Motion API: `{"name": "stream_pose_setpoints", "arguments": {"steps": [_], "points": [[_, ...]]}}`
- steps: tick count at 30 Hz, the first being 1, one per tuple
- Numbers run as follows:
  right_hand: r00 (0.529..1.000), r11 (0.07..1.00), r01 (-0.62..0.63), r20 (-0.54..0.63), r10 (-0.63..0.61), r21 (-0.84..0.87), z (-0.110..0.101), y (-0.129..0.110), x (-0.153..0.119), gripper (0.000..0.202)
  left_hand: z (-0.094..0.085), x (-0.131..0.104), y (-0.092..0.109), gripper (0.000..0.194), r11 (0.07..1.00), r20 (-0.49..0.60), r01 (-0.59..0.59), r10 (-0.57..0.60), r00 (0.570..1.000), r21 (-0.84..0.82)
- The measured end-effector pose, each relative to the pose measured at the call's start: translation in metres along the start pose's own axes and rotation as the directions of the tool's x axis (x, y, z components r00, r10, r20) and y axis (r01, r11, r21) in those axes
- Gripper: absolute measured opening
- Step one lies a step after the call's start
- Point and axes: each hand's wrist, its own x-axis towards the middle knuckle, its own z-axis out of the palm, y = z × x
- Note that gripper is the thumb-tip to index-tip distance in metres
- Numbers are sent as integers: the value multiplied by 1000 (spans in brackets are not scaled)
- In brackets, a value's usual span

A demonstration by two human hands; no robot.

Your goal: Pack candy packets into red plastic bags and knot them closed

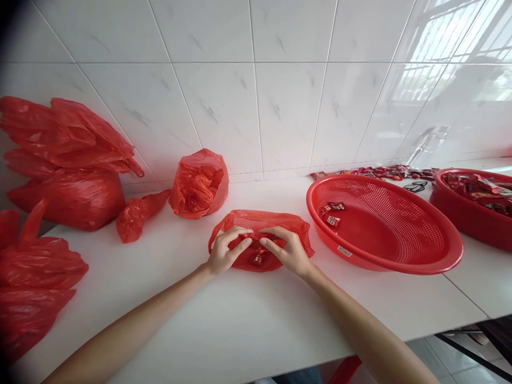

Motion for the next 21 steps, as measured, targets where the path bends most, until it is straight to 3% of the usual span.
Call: {"name": "stream_pose_setpoints", "arguments": {"steps": [3, 7, 12, 18, 21], "points": [[998, 992, -65, -7, 66, 109, 0, 1, 1, 41, 2, 0, 3, 28, 983, 0, 150, -150, 989, -102], [991, 984, -126, -26, 130, 125, -1, 2, 3, 45, 3, 1, 6, 37, 927, 7, 295, -301, 953, -231], [979, 966, -170, -75, 188, 196, -1, -2, 2, 47, 4, 3, 7, 53, 867, -7, 365, -390, 921, -338], [975, 938, -191, -54, 215, 289, 0, -5, 3, 45, 8, 1, 4, 49, 809, 32, 436, -462, 886, -395], [973, 943, -188, -80, 217, 273, -1, -3, 4, 46, 6, 4, 3, 36, 828, -32, 397, -445, 895, -396]]}}
